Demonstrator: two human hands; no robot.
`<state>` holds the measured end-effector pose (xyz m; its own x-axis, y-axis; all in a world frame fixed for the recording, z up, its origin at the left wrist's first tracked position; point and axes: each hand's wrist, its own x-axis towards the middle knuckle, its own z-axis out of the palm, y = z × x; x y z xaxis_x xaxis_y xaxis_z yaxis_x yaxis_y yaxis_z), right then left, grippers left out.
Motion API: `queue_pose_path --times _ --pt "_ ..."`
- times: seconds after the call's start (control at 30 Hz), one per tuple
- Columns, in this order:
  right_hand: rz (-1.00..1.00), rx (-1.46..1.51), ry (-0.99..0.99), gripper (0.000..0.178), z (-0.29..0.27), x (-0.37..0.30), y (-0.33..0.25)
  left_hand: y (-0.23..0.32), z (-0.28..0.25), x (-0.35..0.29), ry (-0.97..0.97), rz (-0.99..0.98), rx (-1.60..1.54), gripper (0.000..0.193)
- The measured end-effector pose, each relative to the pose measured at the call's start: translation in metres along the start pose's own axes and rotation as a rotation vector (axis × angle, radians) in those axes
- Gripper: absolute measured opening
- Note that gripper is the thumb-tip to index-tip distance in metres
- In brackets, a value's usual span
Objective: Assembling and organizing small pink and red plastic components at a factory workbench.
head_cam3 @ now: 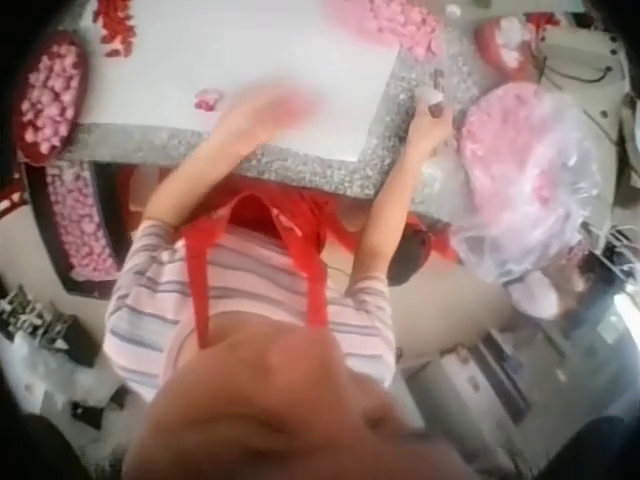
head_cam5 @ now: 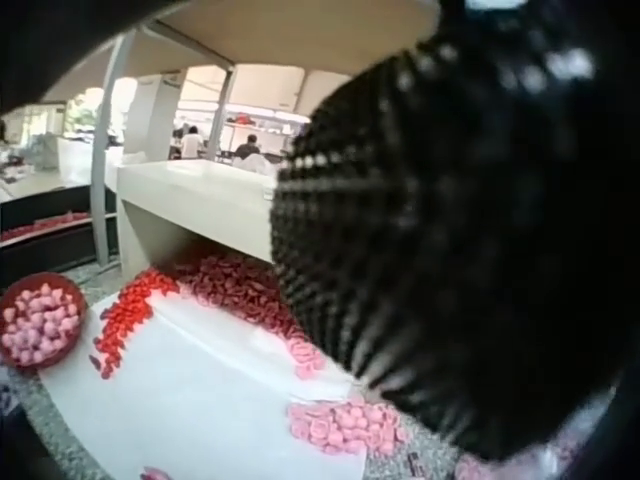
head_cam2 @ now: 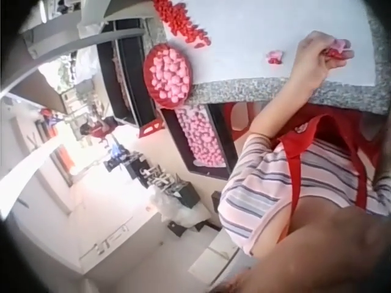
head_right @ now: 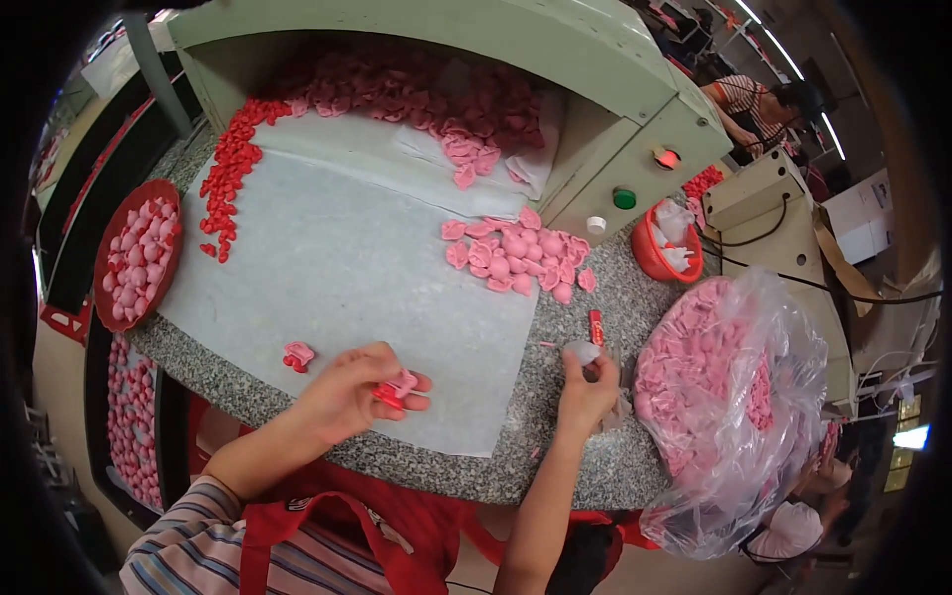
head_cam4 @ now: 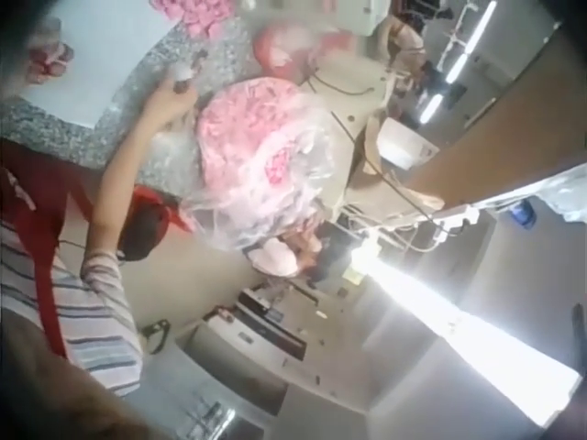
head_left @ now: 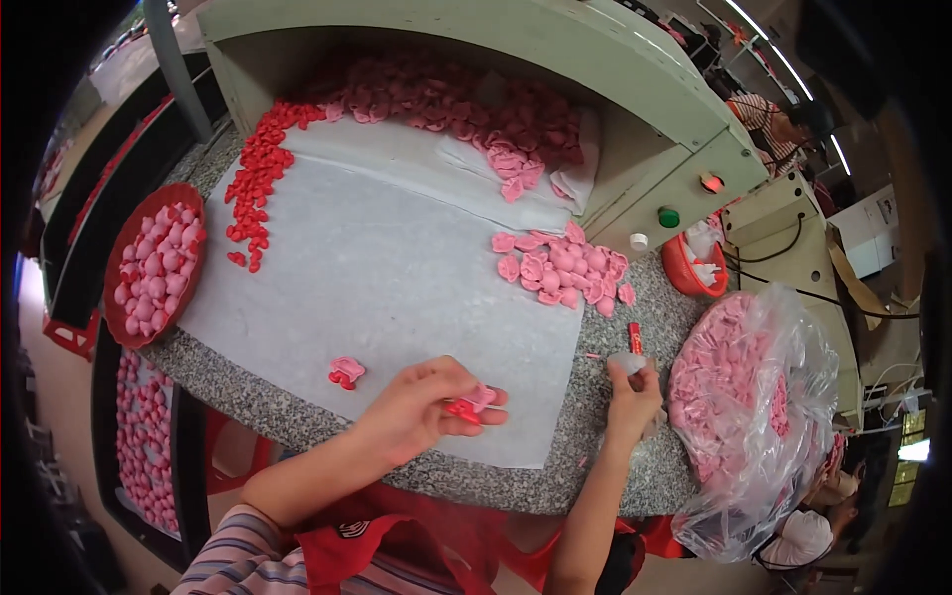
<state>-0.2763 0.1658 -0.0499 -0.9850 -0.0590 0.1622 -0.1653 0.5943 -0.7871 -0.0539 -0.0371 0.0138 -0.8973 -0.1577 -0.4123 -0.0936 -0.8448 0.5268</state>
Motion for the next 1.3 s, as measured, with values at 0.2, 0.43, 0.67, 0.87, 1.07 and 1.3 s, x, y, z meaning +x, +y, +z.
queue_pose_path --times 0.2,0.43,0.67,0.87,1.07,1.3 --pt "0.047 0.623 -0.074 0.027 -0.011 -0.056 -0.054 0.004 -0.008 -0.002 0.038 0.000 -0.043 0.032" --pt "0.062 0.654 -0.421 0.027 -0.005 -0.147 -0.111 0.009 -0.029 -0.013 0.020 0.043 -0.224 0.040" --pt "-0.655 0.429 -0.256 0.030 -0.014 -0.166 -0.135 0.012 -0.022 -0.029 0.001 0.049 -0.303 0.039" --pt "-0.796 0.280 -0.280 0.027 -0.012 -0.168 -0.150 0.011 -0.021 -0.035 -0.013 0.071 -0.312 0.034" --pt "-0.882 0.308 -0.212 0.024 -0.005 -0.163 -0.154 0.009 -0.019 -0.035 -0.004 0.078 -0.313 0.033" --pt "-0.863 0.323 -0.200 0.023 -0.003 -0.162 -0.151 0.009 -0.015 -0.034 0.015 0.068 -0.343 0.032"
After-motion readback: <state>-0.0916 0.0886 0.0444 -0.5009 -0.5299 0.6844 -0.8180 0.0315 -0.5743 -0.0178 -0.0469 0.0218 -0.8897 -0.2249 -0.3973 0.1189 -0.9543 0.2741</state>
